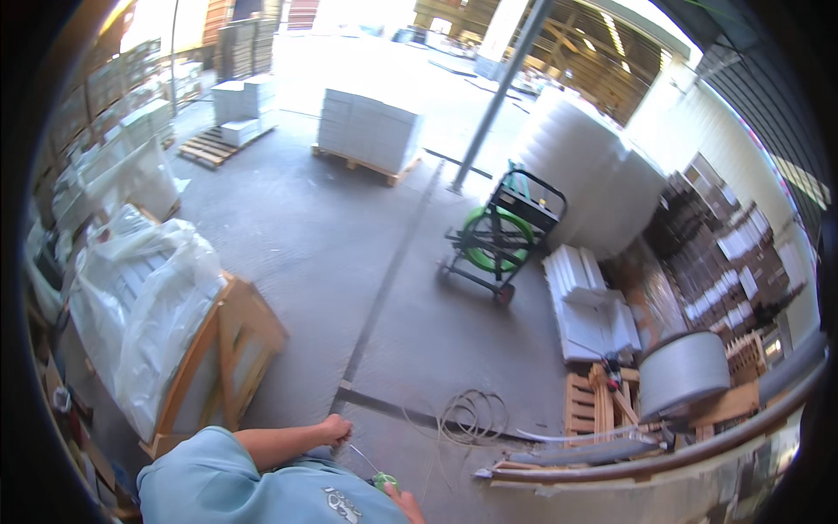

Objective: The person assembles a wooden frame by placing planks together and securing them with a nail gun. They walk around the workshop to retrieve the tool and return to the frame to drive nails into the joints.

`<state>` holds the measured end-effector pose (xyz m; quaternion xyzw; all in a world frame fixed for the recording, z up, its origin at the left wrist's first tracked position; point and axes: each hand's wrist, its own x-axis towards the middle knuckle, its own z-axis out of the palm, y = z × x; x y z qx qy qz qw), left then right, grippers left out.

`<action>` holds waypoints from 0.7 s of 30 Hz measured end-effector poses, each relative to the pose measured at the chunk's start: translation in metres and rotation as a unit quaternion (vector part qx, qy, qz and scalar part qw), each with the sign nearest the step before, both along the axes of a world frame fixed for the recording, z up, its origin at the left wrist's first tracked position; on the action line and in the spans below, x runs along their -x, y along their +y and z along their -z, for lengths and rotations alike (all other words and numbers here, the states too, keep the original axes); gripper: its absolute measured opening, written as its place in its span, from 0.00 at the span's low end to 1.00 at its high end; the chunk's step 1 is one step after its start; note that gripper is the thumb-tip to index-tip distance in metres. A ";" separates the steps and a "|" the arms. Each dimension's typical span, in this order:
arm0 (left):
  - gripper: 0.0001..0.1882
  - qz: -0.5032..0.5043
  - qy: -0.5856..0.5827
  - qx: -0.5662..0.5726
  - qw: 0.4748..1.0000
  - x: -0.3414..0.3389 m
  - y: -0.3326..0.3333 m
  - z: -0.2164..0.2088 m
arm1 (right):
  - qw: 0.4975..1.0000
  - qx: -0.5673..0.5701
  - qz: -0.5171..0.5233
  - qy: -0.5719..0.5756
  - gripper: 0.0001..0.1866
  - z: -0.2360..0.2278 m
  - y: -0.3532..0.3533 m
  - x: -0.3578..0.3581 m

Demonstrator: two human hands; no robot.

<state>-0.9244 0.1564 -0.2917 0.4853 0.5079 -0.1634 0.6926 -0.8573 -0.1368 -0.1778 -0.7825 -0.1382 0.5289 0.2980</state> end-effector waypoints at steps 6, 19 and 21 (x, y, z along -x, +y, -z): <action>0.14 -0.005 0.013 0.012 1.000 -0.001 -0.004 -0.012 | 0.999 0.017 -0.024 -0.042 0.41 0.028 0.009 -0.004; 0.13 0.018 0.000 0.046 0.999 0.002 -0.028 -0.015 | 0.994 0.046 -0.070 -0.065 0.41 0.035 0.042 -0.015; 0.13 0.026 0.010 0.043 0.999 0.002 -0.028 -0.021 | 0.994 0.049 -0.073 -0.064 0.41 0.036 0.043 -0.015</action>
